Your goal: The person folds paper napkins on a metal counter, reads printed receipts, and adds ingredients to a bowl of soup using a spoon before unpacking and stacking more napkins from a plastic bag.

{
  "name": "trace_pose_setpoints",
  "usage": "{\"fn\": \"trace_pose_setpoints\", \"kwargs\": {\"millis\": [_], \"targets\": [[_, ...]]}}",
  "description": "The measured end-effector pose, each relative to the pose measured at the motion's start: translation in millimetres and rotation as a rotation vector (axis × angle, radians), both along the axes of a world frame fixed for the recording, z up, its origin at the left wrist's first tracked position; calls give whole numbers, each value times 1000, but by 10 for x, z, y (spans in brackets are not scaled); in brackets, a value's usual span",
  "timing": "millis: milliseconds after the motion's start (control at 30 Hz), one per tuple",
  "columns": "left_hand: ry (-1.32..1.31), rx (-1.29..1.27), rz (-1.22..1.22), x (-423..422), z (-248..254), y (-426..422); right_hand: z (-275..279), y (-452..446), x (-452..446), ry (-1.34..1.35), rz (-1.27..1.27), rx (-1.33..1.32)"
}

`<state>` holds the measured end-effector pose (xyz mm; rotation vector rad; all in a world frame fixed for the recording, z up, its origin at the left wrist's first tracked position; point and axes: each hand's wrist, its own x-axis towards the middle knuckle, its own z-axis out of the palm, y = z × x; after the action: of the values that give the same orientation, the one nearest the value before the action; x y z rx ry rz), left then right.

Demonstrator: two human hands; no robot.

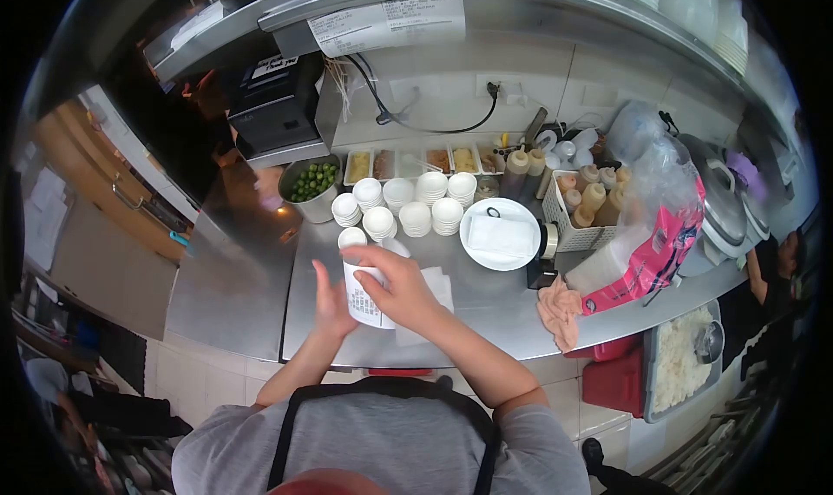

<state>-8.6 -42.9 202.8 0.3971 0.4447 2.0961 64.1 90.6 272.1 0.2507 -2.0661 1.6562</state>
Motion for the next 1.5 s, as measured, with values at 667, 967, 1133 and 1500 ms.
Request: {"fn": "trace_pose_setpoints", "kwargs": {"millis": [667,967,1133,1500], "targets": [[219,-363,571,-515,53,-670,1222,1834,-383,235,-384,-191],[253,-396,520,-532,75,-554,1476,1857,-487,400,-610,88],[244,-378,386,-389,45,-310,574,1377,-181,329,-740,329],[401,-280,-254,397,-250,483,-318,48,1108,-188,-660,32]]}}
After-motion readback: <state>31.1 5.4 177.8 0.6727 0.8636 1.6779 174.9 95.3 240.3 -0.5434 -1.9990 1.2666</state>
